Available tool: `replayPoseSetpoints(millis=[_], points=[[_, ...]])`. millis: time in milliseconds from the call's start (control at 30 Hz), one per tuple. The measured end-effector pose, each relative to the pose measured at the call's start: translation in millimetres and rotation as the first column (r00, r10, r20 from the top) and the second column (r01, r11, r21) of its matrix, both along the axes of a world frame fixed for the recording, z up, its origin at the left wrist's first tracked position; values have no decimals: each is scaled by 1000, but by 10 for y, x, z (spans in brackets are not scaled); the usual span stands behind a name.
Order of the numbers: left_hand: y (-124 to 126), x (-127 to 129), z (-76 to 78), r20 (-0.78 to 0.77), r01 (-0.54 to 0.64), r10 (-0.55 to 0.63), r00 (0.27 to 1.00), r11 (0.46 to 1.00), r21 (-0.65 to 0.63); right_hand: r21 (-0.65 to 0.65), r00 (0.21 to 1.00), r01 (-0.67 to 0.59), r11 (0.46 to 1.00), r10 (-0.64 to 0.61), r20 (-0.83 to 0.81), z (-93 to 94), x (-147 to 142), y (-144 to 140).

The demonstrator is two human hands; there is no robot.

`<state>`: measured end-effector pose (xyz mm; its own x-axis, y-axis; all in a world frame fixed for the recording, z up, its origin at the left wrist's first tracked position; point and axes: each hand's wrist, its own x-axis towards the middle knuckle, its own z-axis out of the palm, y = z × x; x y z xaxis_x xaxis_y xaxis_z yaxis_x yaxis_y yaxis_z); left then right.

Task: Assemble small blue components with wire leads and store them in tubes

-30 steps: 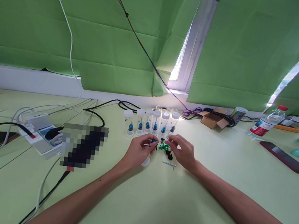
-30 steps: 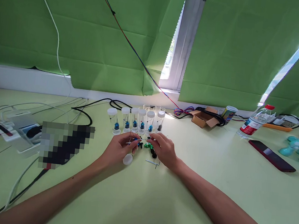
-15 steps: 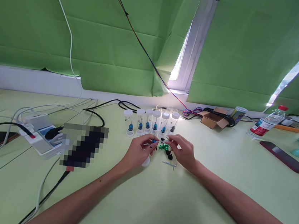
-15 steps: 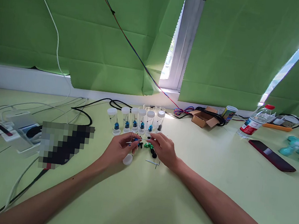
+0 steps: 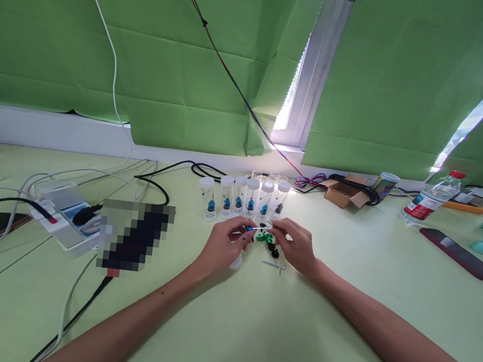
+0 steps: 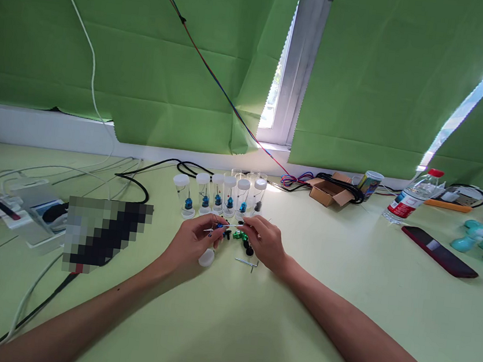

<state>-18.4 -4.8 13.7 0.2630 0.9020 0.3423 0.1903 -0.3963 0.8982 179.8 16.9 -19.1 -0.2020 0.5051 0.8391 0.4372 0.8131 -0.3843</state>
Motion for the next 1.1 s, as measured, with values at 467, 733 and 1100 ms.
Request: replayPoseSetpoints(millis=[467, 733, 1100], points=[[13, 7, -30, 5, -13, 13, 1000, 1000, -1, -121, 1000, 3, 993, 1, 31, 13, -1, -10], [5, 4, -48, -35, -20, 22, 999, 998, 55, -235, 996, 4, 972, 17, 89, 24, -15, -18], [-2, 9, -27, -17, -37, 38, 999, 999, 31, -180, 994, 11, 984, 9, 111, 35, -10, -30]])
